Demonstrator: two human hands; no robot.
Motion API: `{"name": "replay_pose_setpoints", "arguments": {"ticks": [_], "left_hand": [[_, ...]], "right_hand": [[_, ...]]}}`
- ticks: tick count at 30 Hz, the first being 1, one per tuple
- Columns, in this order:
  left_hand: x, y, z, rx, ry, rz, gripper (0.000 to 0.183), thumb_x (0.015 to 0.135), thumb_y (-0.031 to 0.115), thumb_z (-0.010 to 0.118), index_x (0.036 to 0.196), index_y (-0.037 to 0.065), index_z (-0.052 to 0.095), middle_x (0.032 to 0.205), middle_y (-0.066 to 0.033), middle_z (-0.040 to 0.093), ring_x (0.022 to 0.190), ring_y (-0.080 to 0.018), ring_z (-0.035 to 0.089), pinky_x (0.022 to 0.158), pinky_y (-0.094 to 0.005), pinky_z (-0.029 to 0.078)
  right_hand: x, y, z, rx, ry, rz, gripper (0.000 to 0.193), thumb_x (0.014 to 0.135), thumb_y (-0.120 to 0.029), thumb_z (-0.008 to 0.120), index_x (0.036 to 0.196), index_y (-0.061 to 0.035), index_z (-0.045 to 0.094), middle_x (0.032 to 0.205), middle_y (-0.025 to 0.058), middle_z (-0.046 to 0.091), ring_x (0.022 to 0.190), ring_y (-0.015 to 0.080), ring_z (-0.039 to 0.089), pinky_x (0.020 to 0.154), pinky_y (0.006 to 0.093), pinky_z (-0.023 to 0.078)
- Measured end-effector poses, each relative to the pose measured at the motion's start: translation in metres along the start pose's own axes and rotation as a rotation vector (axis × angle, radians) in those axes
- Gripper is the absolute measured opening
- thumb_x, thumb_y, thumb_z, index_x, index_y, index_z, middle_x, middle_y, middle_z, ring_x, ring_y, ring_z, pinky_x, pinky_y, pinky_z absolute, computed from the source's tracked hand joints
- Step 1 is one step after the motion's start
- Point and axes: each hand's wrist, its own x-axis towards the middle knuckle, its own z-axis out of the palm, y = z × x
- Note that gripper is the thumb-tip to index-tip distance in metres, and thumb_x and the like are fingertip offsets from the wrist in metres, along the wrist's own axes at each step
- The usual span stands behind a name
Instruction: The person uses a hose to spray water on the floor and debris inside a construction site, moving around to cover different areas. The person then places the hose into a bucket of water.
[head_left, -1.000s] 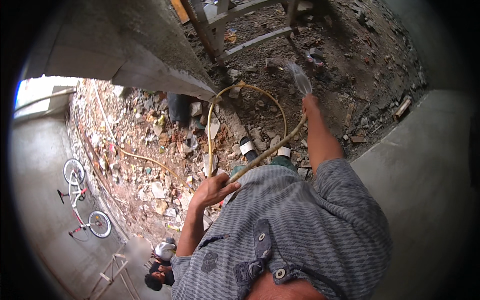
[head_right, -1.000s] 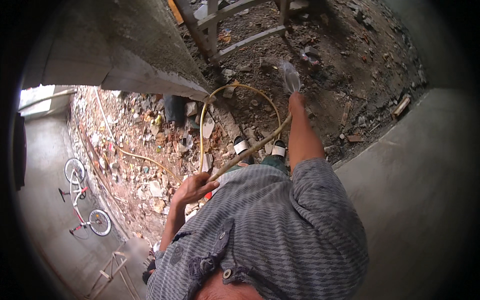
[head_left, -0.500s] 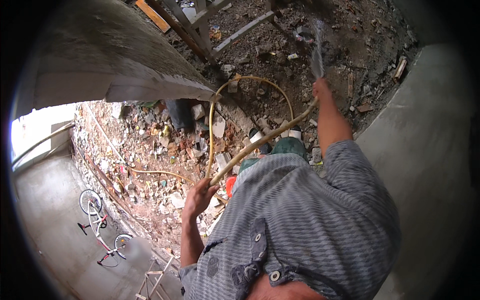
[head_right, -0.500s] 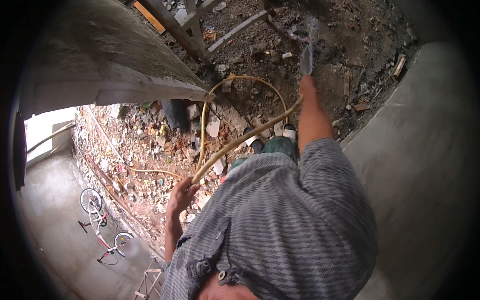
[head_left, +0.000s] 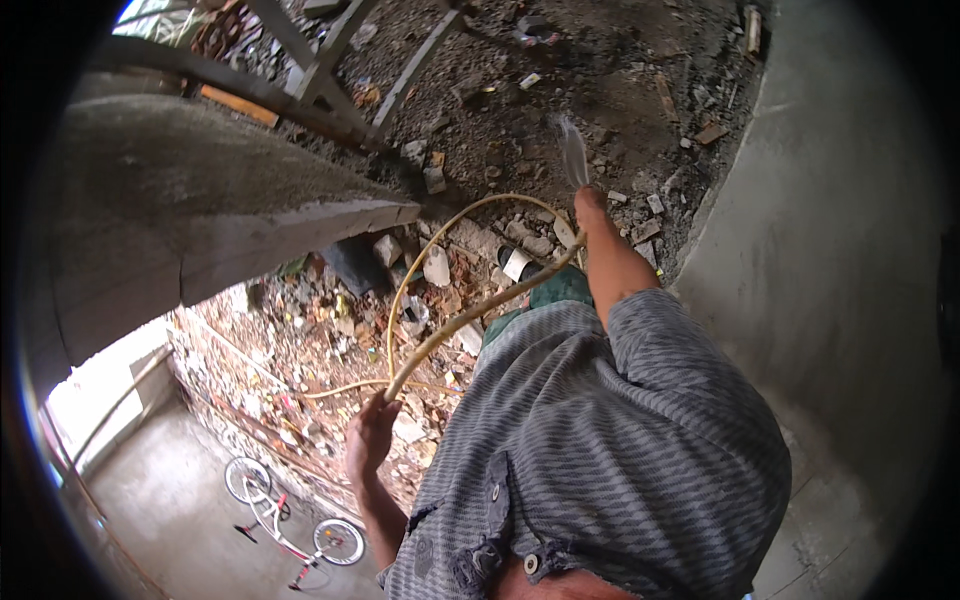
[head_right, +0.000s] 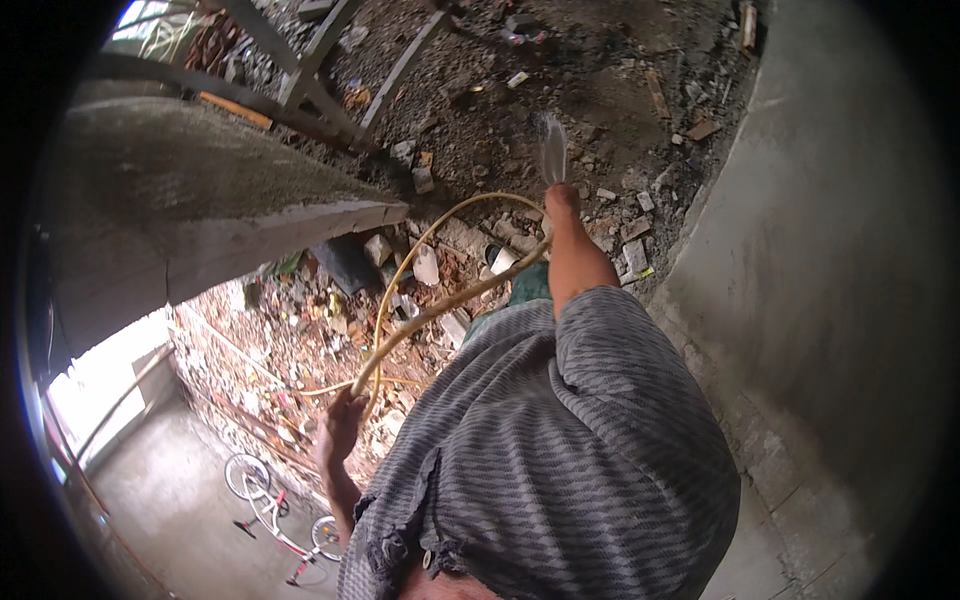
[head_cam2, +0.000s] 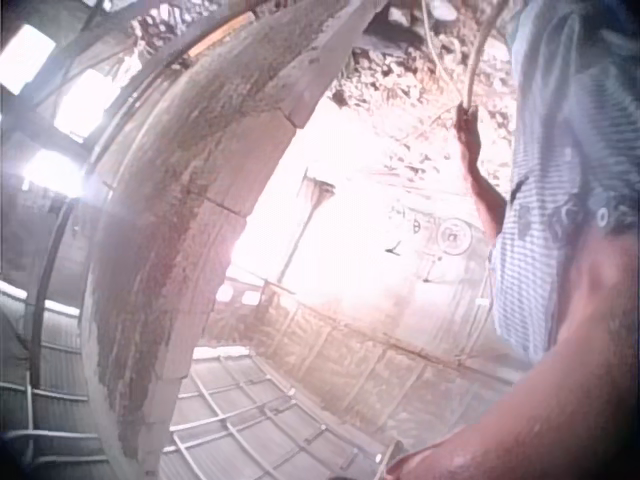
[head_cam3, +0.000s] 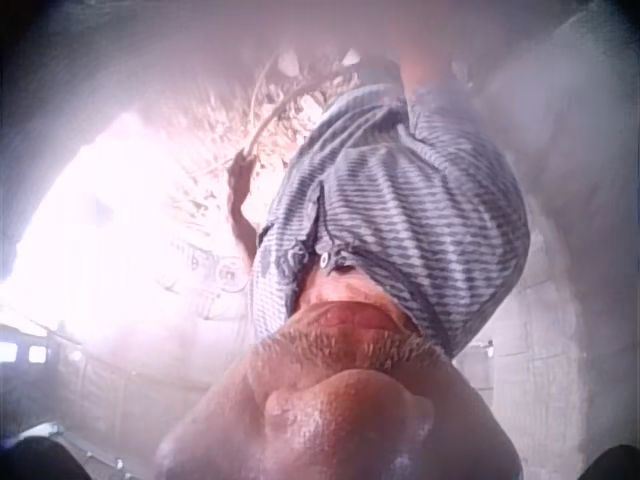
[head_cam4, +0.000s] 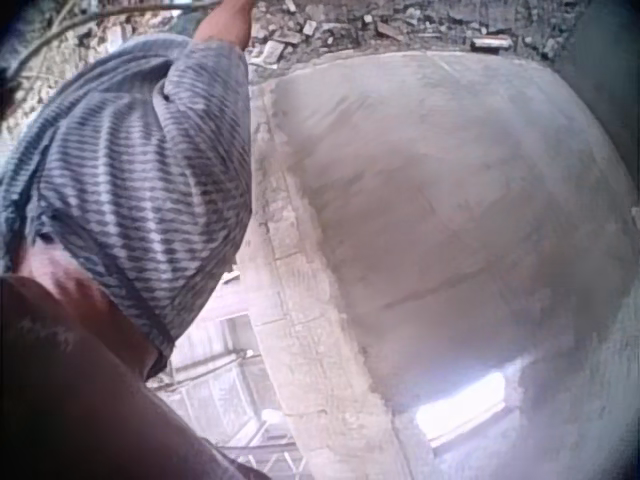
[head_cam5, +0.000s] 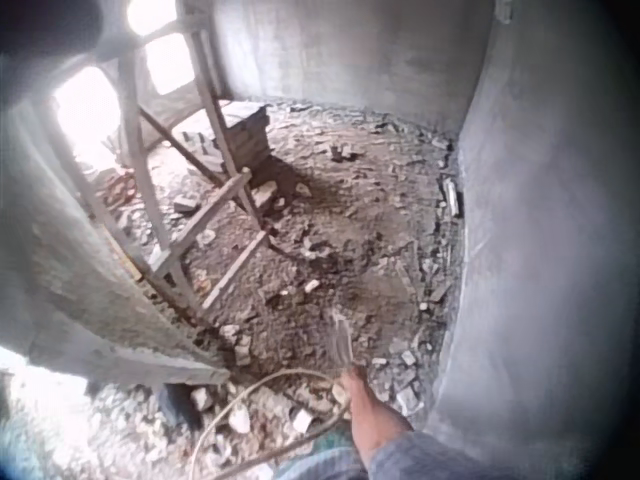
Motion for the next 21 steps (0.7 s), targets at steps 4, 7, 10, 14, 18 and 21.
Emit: {"name": "replay_pose_setpoints", "arguments": {"ticks": [4, 7, 10, 14, 18, 21], "left_hand": [[0.016, 0.013, 0.020, 0.026, -0.044, 0.121, 0.036, 0.084, 0.031, 0.056, 0.110, 0.007, 0.056, 0.073, -0.0139, 0.061, 0.065, -0.0229, 0.061, 0.057, -0.0350, 0.045], [0.024, 0.021, 0.021, 0.033, 0.005, 0.187, 0.034, 0.084, 0.030, 0.055, 0.109, 0.007, 0.056, 0.072, -0.0132, 0.060, 0.062, -0.0210, 0.059, 0.056, -0.0339, 0.044], [0.037, 0.026, 0.020, 0.035, -0.065, 0.241, 0.034, 0.085, 0.030, 0.055, 0.111, 0.008, 0.056, 0.065, -0.0097, 0.057, 0.055, -0.0163, 0.052, 0.051, -0.0324, 0.041], [0.035, 0.056, 0.032, 0.130, -0.116, 0.274, 0.033, 0.084, 0.030, 0.056, 0.109, 0.009, 0.058, 0.061, -0.0078, 0.055, 0.052, -0.0136, 0.049, 0.049, -0.0314, 0.040], [0.030, 0.065, 0.050, 0.240, -0.142, 0.300, 0.032, 0.083, 0.030, 0.057, 0.108, 0.010, 0.059, 0.068, -0.0105, 0.061, 0.058, -0.0175, 0.059, 0.052, -0.0317, 0.044], [0.021, 0.074, 0.063, 0.270, -0.144, 0.379, 0.033, 0.082, 0.028, 0.059, 0.108, 0.008, 0.058, 0.075, -0.0134, 0.064, 0.067, -0.0208, 0.063, 0.057, -0.0326, 0.047]], "right_hand": [[-0.035, -0.023, -0.078, 0.356, 0.029, 0.177, 0.038, 0.091, -0.032, 0.041, 0.087, 0.0023, 0.057, 0.067, 0.0123, 0.056, 0.052, 0.0206, 0.053, 0.045, 0.0323, 0.041], [-0.058, -0.015, -0.116, 0.579, 0.095, 0.284, 0.037, 0.091, -0.031, 0.041, 0.080, 0.0000, 0.057, 0.059, 0.0098, 0.054, 0.046, 0.0190, 0.051, 0.041, 0.0316, 0.038], [-0.034, 0.059, -0.107, 0.584, 0.169, 0.370, 0.036, 0.092, -0.028, 0.039, 0.079, 0.0001, 0.056, 0.056, 0.0076, 0.047, 0.041, 0.0156, 0.039, 0.038, 0.0315, 0.030], [-0.053, 0.146, -0.117, 0.704, 0.313, 0.571, 0.030, 0.091, -0.022, 0.042, 0.079, 0.0013, 0.056, 0.050, 0.0049, 0.040, 0.037, 0.0140, 0.031, 0.037, 0.0327, 0.028], [-0.064, 0.213, -0.118, 0.701, 0.273, 0.657, 0.027, 0.090, -0.021, 0.045, 0.087, 0.0029, 0.057, 0.057, 0.0081, 0.046, 0.043, 0.0168, 0.039, 0.040, 0.0355, 0.034], [-0.050, 0.246, -0.121, 0.814, 0.251, 0.596, 0.030, 0.089, -0.025, 0.046, 0.093, 0.0035, 0.056, 0.066, 0.0112, 0.052, 0.050, 0.0199, 0.047, 0.044, 0.0364, 0.039]]}}
